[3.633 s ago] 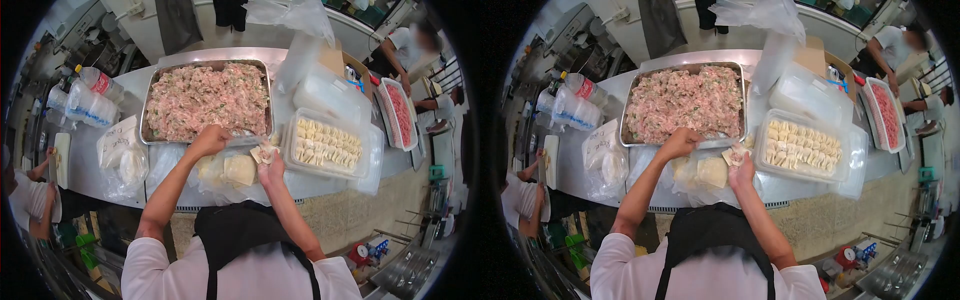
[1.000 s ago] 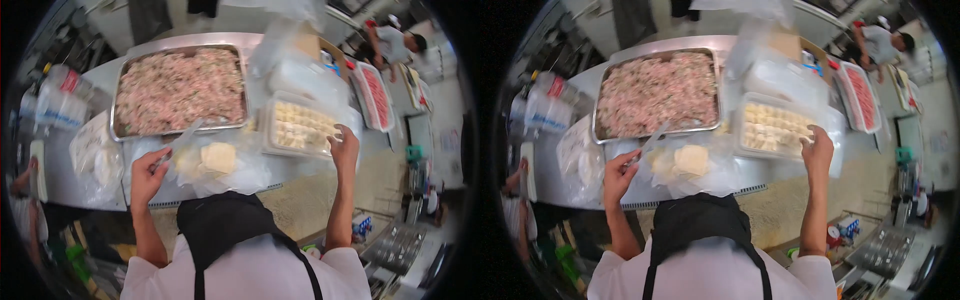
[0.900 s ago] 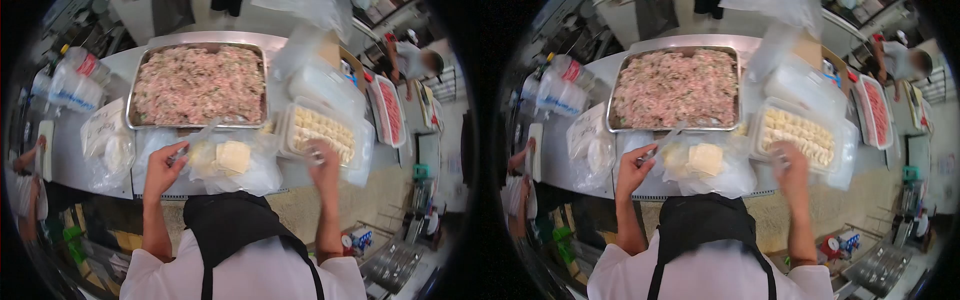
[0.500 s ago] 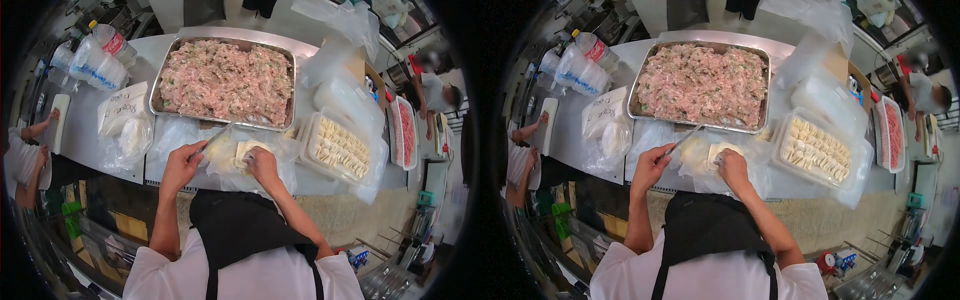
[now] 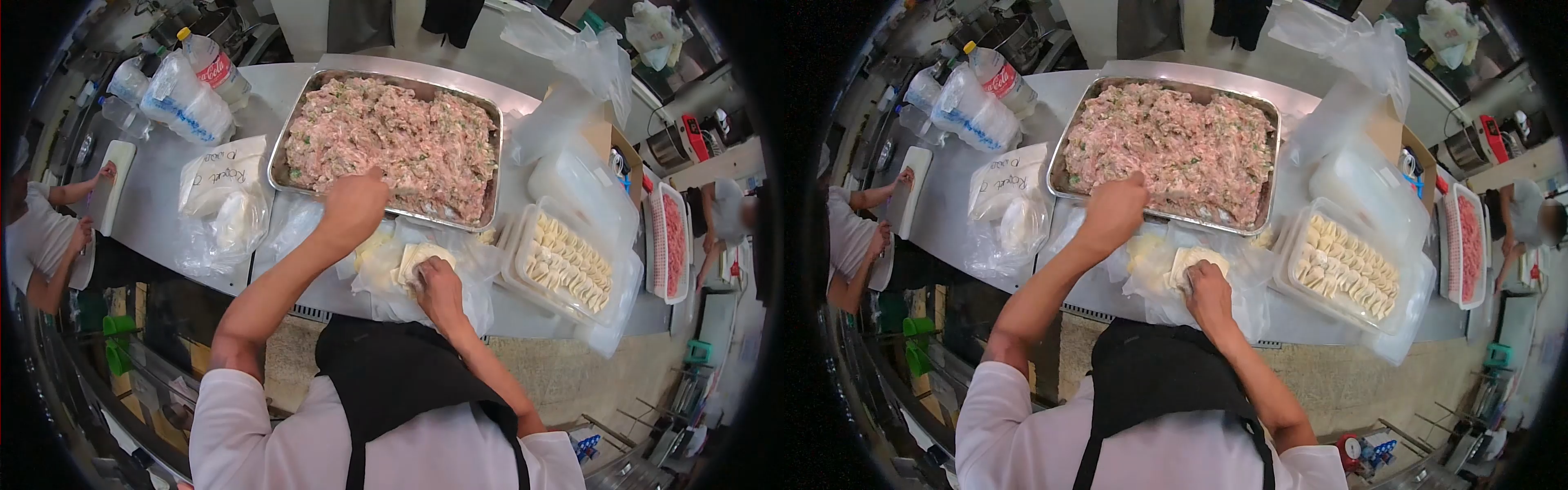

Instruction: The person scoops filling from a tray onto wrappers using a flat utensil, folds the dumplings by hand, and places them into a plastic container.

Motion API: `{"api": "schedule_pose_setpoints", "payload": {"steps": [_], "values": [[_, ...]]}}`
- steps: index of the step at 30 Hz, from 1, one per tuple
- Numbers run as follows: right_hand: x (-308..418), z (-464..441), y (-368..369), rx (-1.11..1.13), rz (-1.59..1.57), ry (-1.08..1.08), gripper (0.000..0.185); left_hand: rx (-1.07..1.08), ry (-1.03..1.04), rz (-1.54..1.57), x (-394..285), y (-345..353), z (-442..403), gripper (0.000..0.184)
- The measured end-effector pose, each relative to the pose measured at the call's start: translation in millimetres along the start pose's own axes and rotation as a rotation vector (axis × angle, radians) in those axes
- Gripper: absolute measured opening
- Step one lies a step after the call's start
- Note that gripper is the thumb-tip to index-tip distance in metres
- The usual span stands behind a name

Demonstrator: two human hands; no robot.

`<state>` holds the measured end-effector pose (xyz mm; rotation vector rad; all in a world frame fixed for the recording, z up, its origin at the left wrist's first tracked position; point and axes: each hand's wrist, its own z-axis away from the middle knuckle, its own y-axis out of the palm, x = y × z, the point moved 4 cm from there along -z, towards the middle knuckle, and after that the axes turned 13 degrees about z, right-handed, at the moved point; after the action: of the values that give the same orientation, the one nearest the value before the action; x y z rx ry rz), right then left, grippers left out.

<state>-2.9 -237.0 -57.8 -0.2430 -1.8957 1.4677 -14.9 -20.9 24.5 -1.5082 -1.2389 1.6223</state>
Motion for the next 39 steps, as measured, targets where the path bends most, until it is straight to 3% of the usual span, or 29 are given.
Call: {"api": "schedule_pose_setpoints", "payload": {"steps": [5,7,10,11,13,14,16,21,26,28,29,30,32,34,36,38,39], "values": [[-5.6,1.4,5.9,-0.03,-0.043,-0.042,0.02,0.064,0.179,0.042,-8.0,2.8,-5.5,0.013],[-5.9,1.1,8.7,-0.034,-0.003,-0.029,0.018,0.021,0.037,0.038,-12.3,-22.3,-12.7,0.015],[-6.1,1.1,9.5,-0.029,0.037,-0.025,0.016,0.09,-0.013,-0.024,-5.0,3.0,-19.3,0.013],[-6.3,1.2,8.9,-0.025,0.035,-0.027,0.017,0.089,-0.016,-0.021,0.2,11.1,-17.5,0.013],[-8.6,0.2,8.6,-0.042,0.012,-0.033,0.016,0.151,0.189,0.05,-3.4,14.3,-15.0,0.012],[-10.5,1.0,8.0,-0.057,-0.014,-0.031,0.016,0.156,0.193,0.053,2.6,12.9,-17.8,0.012],[-17.6,2.0,6.3,-0.016,-0.119,-0.003,0.013,0.219,-0.036,0.035,6.1,-11.5,-27.4,0.011],[-29.2,-4.5,-20.8,0.005,-0.335,0.052,0.009,0.14,0.112,0.034,20.7,32.1,-23.6,0.011],[-56.4,3.3,-29.2,0.035,-0.854,0.262,0.012,0.311,0.133,0.262,39.4,26.7,-36.5,0.012],[-56.0,5.0,-44.6,0.073,-1.021,0.385,0.017,0.444,-0.015,0.665,52.5,24.7,-35.9,0.018],[-56.7,8.7,-47.1,0.112,-1.193,0.509,0.022,0.294,0.112,0.792,55.1,25.6,-30.7,0.024],[-60.2,11.2,-47.9,0.098,-1.194,0.52,0.022,0.306,0.123,0.793,45.8,18.2,-24.0,0.024],[-65.2,15.9,-48.9,0.064,-1.368,0.503,0.031,0.405,-0.218,1.005,28.0,3.1,-4.8,0.022],[-55.9,9.4,-51.8,0.01,-1.486,0.506,0.035,0.443,-0.22,1.127,13.4,17.6,16.5,0.024],[-47.0,3.2,-53.5,-0.038,-1.605,0.501,0.04,0.338,-0.37,1.457,-1.2,33.6,36.9,0.025],[-40.1,0.8,-50.8,-0.053,-2.144,0.575,0.045,0.277,-0.293,1.452,-22.0,28.3,47.0,0.027],[-39.8,-1.0,-49.4,-0.064,-2.145,0.574,0.045,0.203,-0.219,1.447,-29.4,23.7,50.5,0.029]]}}
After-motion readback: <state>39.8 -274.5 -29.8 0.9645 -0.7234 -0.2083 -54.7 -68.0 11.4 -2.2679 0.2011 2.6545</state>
